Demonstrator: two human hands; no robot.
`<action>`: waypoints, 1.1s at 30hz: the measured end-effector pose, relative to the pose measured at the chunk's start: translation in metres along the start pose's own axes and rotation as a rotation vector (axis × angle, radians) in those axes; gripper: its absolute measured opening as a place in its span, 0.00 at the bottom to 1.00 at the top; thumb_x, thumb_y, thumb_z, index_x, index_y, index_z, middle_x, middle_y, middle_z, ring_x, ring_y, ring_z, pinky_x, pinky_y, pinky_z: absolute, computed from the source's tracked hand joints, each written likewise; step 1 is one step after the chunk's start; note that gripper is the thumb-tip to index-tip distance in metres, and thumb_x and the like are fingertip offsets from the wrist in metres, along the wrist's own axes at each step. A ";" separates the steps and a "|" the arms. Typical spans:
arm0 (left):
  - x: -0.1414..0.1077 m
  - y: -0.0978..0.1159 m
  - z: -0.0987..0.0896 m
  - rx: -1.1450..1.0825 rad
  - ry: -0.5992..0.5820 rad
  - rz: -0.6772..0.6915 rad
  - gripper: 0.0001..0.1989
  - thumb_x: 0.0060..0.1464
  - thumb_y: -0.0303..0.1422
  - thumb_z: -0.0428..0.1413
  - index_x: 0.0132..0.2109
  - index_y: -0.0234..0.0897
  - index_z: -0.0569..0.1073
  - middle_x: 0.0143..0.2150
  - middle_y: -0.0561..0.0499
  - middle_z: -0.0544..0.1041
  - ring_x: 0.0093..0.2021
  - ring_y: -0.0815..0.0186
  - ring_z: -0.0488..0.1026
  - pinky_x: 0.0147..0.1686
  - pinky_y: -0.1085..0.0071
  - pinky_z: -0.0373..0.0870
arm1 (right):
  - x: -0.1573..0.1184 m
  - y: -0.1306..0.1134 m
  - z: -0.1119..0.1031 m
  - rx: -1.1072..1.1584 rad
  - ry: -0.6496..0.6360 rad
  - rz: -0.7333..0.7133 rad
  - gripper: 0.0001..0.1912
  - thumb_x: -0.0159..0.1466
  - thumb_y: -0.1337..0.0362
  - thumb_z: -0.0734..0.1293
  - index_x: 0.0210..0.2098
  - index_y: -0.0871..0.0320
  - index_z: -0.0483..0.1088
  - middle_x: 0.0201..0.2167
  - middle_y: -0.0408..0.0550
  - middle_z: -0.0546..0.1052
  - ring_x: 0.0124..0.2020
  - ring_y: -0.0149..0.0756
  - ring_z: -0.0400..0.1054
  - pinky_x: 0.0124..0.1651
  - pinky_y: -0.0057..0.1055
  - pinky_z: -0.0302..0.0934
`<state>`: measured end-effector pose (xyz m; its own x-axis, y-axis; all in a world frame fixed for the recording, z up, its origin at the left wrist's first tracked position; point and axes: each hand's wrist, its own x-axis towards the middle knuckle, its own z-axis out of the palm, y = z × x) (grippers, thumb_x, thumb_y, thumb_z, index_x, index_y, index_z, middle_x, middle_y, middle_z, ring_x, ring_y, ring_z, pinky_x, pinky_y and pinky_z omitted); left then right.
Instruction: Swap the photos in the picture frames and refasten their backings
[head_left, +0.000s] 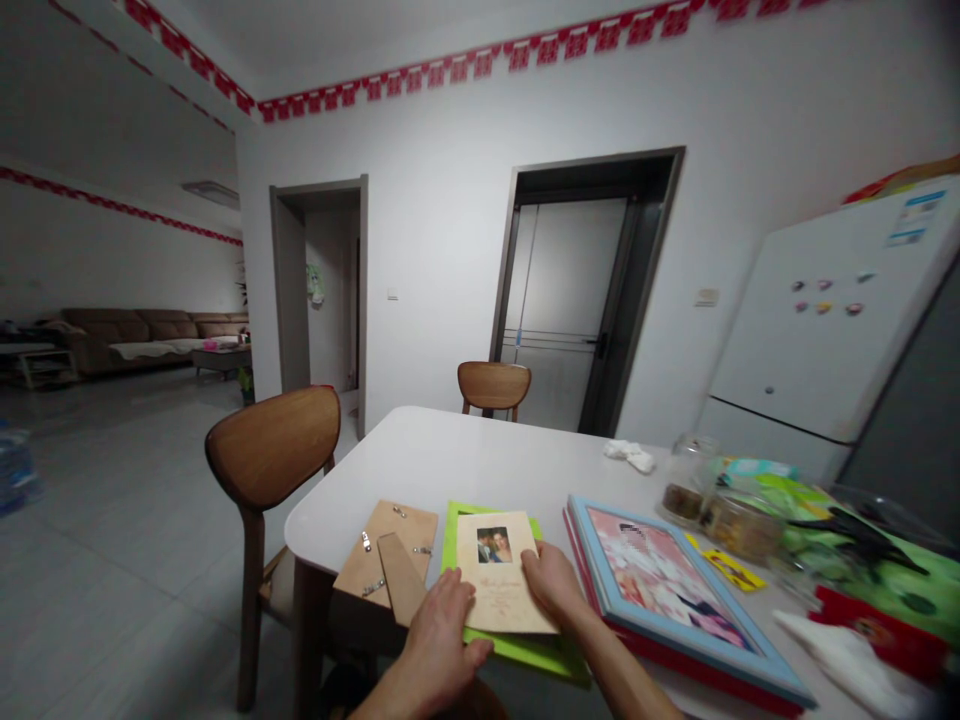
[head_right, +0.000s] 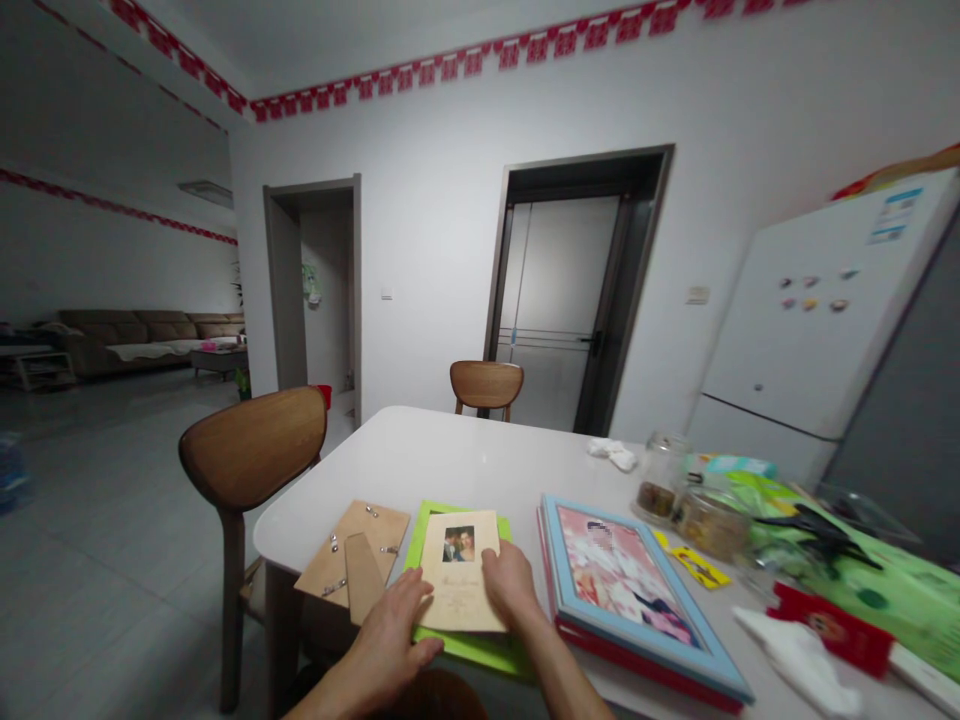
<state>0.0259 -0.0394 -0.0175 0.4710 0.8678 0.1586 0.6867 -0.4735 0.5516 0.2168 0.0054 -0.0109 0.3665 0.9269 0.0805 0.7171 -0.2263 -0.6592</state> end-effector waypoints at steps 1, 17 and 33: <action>0.000 0.001 -0.001 0.003 0.001 0.006 0.26 0.42 0.34 0.53 0.51 0.31 0.62 0.58 0.42 0.56 0.58 0.61 0.49 0.56 0.67 0.45 | 0.000 -0.001 -0.001 -0.057 0.010 -0.011 0.17 0.53 0.64 0.52 0.34 0.65 0.68 0.34 0.60 0.74 0.35 0.41 0.68 0.36 0.30 0.57; -0.002 0.002 -0.001 0.139 -0.035 0.100 0.18 0.47 0.42 0.49 0.44 0.38 0.68 0.55 0.48 0.61 0.58 0.57 0.48 0.56 0.64 0.45 | -0.020 -0.002 0.001 -0.594 0.098 -0.111 0.19 0.57 0.58 0.53 0.35 0.65 0.67 0.34 0.58 0.69 0.35 0.42 0.67 0.34 0.34 0.57; -0.019 -0.051 -0.048 0.093 0.045 -0.011 0.35 0.38 0.31 0.53 0.56 0.36 0.55 0.61 0.46 0.48 0.60 0.62 0.44 0.57 0.63 0.43 | -0.058 -0.055 0.019 -0.278 0.019 -0.562 0.16 0.57 0.62 0.55 0.41 0.57 0.67 0.38 0.50 0.70 0.42 0.36 0.61 0.45 0.30 0.50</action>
<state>-0.0452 -0.0247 -0.0094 0.4392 0.8778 0.1910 0.7410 -0.4742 0.4755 0.1446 -0.0305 0.0069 -0.1025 0.9222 0.3729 0.9298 0.2221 -0.2937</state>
